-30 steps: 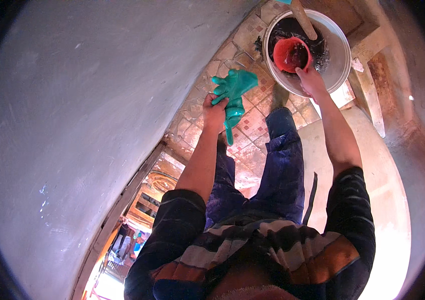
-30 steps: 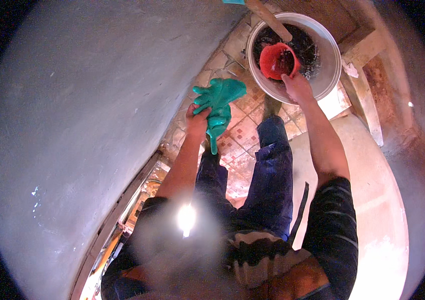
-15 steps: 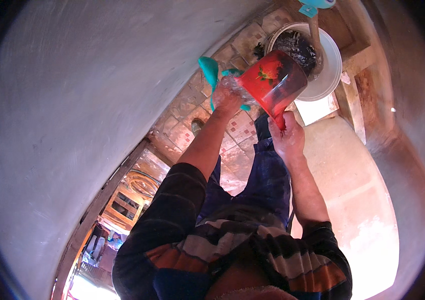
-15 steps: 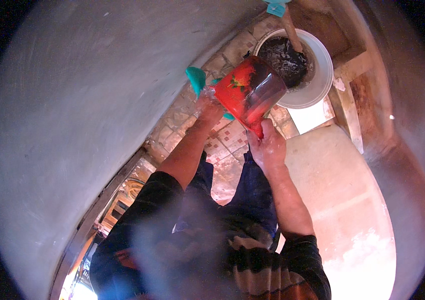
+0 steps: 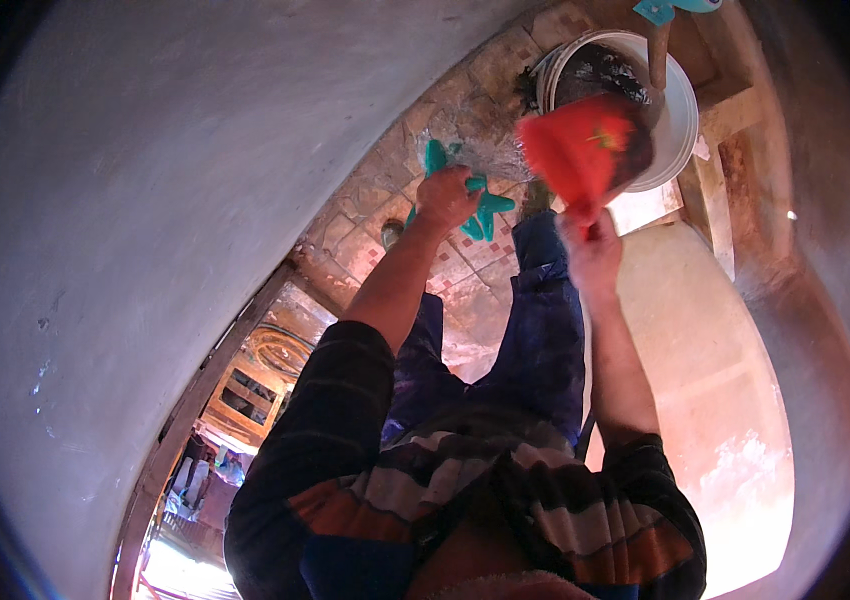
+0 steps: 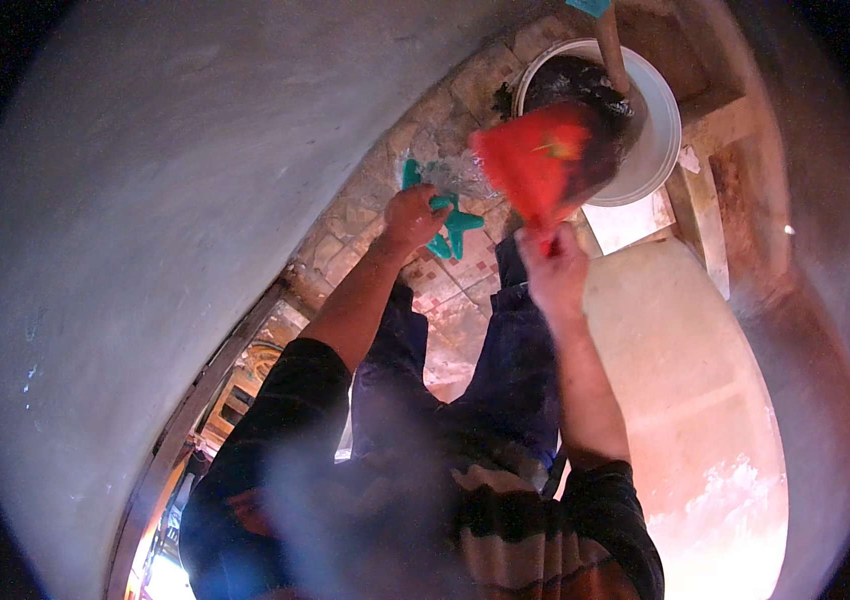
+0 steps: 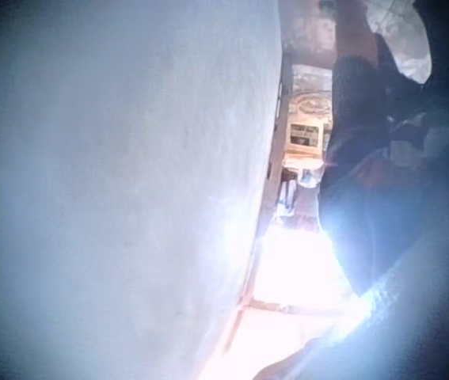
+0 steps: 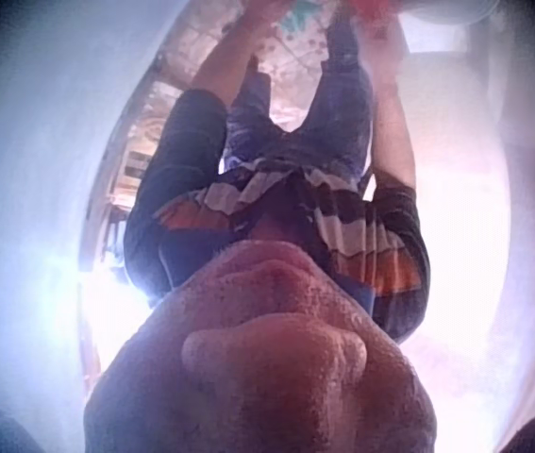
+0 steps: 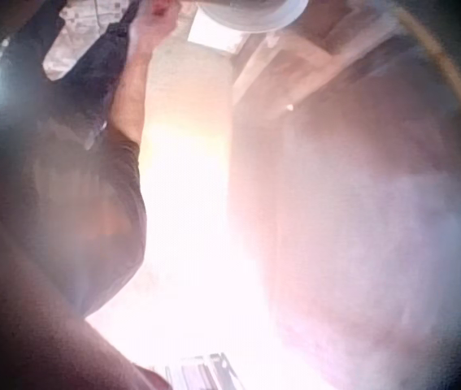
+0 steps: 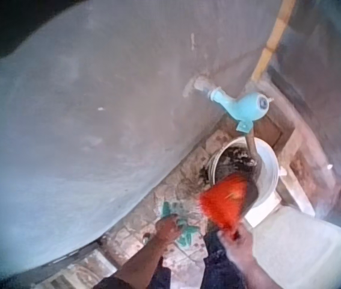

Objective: The person washes their gloved hands in a bucket of water, removes the gloves, and then uses a cup to pour water over their bare hands and arms to rinse them.

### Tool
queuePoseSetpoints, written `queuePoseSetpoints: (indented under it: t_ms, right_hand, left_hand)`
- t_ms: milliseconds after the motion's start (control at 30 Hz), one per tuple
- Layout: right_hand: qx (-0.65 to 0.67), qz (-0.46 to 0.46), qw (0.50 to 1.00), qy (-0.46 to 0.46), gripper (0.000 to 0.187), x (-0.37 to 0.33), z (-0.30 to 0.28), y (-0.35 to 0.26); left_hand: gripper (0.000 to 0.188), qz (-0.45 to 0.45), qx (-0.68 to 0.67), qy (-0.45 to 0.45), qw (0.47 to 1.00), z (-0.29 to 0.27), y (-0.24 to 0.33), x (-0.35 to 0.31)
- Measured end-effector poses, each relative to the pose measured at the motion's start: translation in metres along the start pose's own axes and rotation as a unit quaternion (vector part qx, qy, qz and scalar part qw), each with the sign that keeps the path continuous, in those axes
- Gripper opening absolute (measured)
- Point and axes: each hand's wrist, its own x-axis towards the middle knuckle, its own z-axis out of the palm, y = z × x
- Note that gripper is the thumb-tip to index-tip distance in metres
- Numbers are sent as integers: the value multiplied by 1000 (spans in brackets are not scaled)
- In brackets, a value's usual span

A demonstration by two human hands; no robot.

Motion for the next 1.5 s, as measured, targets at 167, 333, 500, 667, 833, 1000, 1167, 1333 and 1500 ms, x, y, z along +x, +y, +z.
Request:
queuePoseSetpoints:
  t_ms: [167,333,500,667,833,1000,1167,1333,1500]
  right_hand:
    - [-12,115,992,45,28,97,-30,25]
    - [-434,102,895,-18,50,202,-9,85]
    - [-431,82,894,-90,36,217,3,115]
    - [8,202,977,-62,21,143,-19,56]
    - [-41,116,989,-77,17,47,-41,-7]
    - [-252,13,962,-107,19,-23,-9,-43]
    - [-203,-71,971,-108,21,-35,26,-54]
    - [-150,-106,976,-115,24,-47,32,-46]
    - [-93,11,990,-105,19,-50,27,-17]
  left_hand:
    - [53,7,24,-73,997,-2,-44,4]
    - [32,-96,-79,-73,989,0,-57,4]
    - [11,-17,-53,-83,995,16,-69,1]
    - [29,-79,-86,-61,991,4,-55,-13]
    - [36,-20,-80,25,996,10,-49,-17]
    - [33,15,-145,100,984,37,-31,-3]
    - [23,72,-41,196,977,71,-60,17]
    - [25,-23,57,47,997,33,-39,8]
    - [26,-41,-214,190,957,54,-52,9]
